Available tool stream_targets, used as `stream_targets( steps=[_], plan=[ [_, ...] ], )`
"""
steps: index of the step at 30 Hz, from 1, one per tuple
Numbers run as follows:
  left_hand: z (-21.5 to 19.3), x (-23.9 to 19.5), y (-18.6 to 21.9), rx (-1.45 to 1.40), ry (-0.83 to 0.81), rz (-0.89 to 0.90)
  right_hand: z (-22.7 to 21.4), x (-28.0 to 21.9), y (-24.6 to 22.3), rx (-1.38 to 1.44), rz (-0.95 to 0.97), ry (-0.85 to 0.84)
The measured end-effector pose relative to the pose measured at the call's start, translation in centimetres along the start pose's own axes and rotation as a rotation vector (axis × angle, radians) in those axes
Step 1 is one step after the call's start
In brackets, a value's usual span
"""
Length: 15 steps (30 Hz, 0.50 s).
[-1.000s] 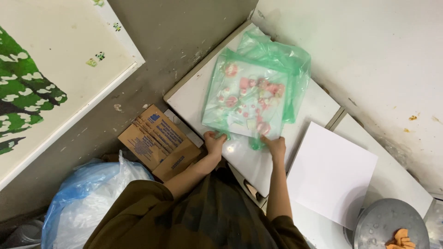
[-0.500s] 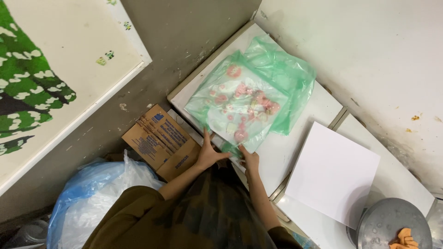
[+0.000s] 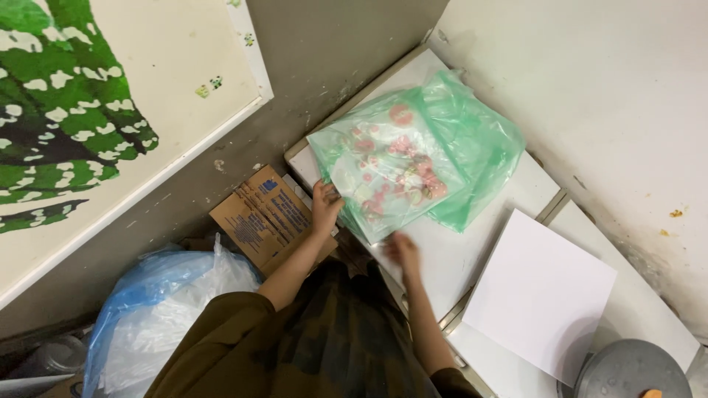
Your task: The person organizes pink and white fondant cake decorations by removing them from small bags and placing them onto a white board, before sliding the board into a green plastic bag.
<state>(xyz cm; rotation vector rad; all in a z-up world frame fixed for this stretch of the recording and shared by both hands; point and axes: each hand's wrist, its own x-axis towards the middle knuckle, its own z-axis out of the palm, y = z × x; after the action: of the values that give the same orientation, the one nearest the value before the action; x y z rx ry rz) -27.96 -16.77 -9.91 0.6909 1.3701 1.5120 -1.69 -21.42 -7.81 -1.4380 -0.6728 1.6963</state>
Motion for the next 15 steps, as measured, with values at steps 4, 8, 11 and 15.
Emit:
stream_targets(
  steps=[4, 8, 11, 15],
  plan=[
    [-0.3, 2.4, -1.9, -0.195, -0.049, -0.029, -5.5, 5.4, -6.6, -0.541, -0.622, 0.442],
    [0.7, 2.2, 0.4, -0.249, -0.105, 0.053, -6.9, 11.5, -13.5, -0.836, -0.864, 0.417],
    [2.3, 1.8, 2.6, -0.281, 0.022, -0.1, -10.6, 19.8, -13.4, -1.03, -0.953, 0.313],
    [2.9, 1.7, 0.7, -0.177, 0.082, 0.027, -8.7, 21.9, -15.7, -1.283, -0.6, 0.391]
  ],
)
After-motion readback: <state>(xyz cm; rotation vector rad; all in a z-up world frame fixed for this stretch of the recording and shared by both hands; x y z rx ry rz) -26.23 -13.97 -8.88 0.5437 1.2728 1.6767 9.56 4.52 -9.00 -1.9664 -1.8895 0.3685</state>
